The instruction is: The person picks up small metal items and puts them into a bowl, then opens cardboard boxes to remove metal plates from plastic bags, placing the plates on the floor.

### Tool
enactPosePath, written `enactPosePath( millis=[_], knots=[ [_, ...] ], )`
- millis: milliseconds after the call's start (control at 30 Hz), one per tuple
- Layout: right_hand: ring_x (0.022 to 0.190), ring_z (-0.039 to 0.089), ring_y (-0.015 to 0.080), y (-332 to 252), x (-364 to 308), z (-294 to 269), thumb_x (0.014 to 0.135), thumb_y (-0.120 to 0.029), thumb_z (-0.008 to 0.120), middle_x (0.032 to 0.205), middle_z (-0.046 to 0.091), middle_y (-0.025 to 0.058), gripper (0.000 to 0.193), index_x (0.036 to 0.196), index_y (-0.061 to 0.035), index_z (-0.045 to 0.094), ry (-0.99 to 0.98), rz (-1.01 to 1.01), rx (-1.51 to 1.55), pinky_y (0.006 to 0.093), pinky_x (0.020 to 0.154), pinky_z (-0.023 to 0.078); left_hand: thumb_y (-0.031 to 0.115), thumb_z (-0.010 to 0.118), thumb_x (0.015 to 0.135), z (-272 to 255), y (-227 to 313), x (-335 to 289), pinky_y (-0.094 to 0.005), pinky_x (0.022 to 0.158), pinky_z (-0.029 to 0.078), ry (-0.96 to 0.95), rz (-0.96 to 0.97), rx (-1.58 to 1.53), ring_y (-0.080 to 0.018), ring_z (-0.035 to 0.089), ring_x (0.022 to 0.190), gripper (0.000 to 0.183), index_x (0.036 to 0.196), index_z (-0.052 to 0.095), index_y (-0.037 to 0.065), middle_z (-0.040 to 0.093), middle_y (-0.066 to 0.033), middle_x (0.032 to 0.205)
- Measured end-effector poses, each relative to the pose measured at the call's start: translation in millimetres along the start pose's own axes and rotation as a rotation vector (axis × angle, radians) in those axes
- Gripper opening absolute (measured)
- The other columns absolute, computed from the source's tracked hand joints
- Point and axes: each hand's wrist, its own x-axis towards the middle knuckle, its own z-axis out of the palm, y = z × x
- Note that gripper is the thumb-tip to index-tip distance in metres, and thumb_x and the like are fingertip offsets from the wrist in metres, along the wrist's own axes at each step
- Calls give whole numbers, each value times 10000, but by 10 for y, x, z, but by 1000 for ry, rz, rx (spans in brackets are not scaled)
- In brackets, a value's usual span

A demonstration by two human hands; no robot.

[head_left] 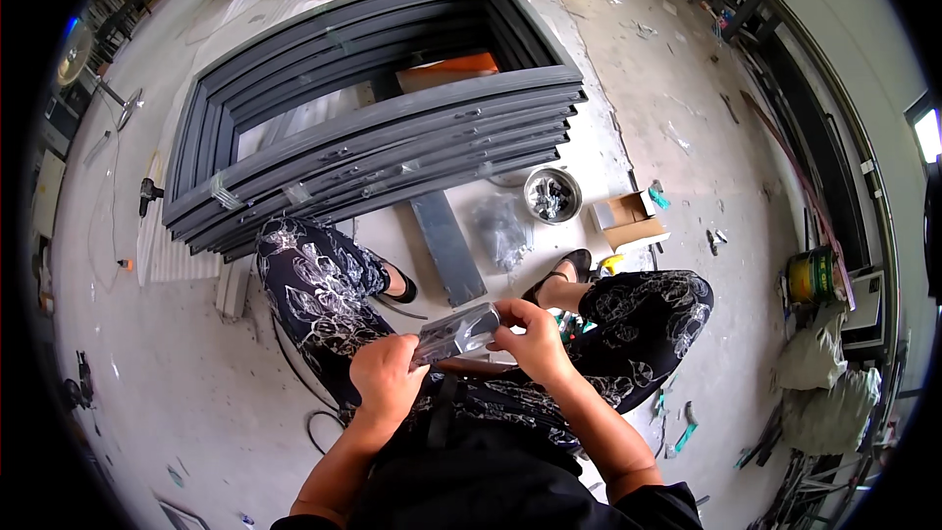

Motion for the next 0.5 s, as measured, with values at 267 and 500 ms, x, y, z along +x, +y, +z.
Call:
enactPosePath(
  millis=[267, 500],
  knots=[
    [831, 641, 132, 42, 45, 7, 817, 77, 604, 977, 666, 92, 276, 1092, 44, 610, -91, -207, -71, 262, 713, 549, 133, 835, 720, 53, -150, -54, -218, 556, 425, -399, -516, -865, -40, 533, 668, 282, 847, 604, 34, 592, 17, 729],
    [647, 599, 103, -227, -80, 291, 871, -51, 630, 829, 652, 41, 142, 998, 11, 643, -586, 392, 246, 235, 597, 524, 150, 843, 732, 87, -177, -82, -214, 619, 462, -435, -678, -1507, -64, 549, 711, 326, 904, 584, 50, 617, 22, 801]
  ],
)
